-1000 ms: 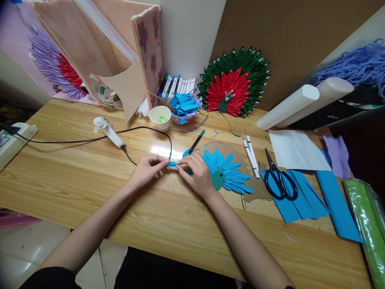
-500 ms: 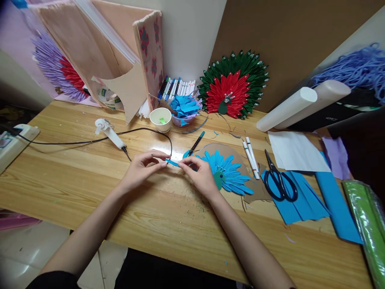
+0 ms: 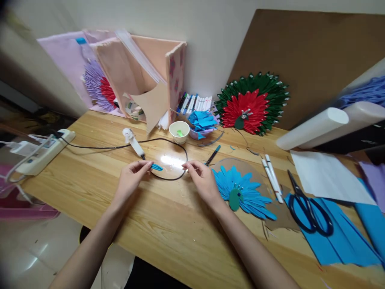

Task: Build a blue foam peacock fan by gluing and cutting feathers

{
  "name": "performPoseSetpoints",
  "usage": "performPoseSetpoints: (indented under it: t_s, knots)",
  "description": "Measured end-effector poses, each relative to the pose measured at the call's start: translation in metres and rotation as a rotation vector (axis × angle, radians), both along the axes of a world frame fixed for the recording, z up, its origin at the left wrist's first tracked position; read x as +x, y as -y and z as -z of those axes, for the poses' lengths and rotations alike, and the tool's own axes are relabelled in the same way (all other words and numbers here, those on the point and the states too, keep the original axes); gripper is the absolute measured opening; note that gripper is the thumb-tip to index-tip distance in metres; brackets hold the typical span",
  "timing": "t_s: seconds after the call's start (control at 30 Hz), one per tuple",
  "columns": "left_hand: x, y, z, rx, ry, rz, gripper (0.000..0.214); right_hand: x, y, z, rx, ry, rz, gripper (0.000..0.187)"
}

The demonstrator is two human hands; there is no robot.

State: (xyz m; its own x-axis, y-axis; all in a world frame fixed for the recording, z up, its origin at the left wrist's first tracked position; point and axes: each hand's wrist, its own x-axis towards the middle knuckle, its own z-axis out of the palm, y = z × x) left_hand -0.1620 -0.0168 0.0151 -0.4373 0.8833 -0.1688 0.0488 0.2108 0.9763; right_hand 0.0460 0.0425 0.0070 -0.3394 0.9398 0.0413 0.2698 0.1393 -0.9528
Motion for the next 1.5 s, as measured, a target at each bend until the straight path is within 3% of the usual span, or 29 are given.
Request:
performPoseSetpoints:
  t_s: [0.1, 0.23, 0.33, 0.43, 0.53, 0.7, 0.87, 1.5]
  knots:
    - [-0.032, 0.017, 0.004, -0.021, -0.008, -0.154, 0.033, -0.048, -0.012, 0.004, 0.079, 0.066, -0.121, 0.022]
    - [-0.072, 0.034, 0.01, -0.009, -0.068, -0.337, 0.037, -0.132, -0.018, 0.011, 0.318, 0.183, -0.215, 0.024]
    - [-0.095, 0.039, 0.016, 0.048, -0.123, -0.437, 0.038, -0.184, -0.022, 0.017, 0.406, 0.26, -0.171, 0.026]
    - [-0.111, 0.043, 0.022, 0.09, -0.187, -0.478, 0.035, -0.211, -0.03, 0.022, 0.439, 0.248, -0.137, 0.013]
    - [-0.12, 0.045, 0.026, 0.116, -0.223, -0.515, 0.03, -0.21, -0.031, 0.024, 0.456, 0.222, -0.2, 0.01]
    - [-0.126, 0.047, 0.034, 0.135, -0.203, -0.596, 0.028, -0.175, -0.004, 0.019, 0.378, 0.127, -0.394, 0.022]
    - [-0.127, 0.046, 0.04, 0.15, -0.172, -0.622, 0.026, -0.153, 0.015, 0.016, 0.344, 0.043, -0.547, 0.023]
    - [-0.127, 0.044, 0.046, 0.175, -0.14, -0.617, 0.019, -0.152, 0.016, 0.019, 0.171, 0.144, -0.525, 0.032]
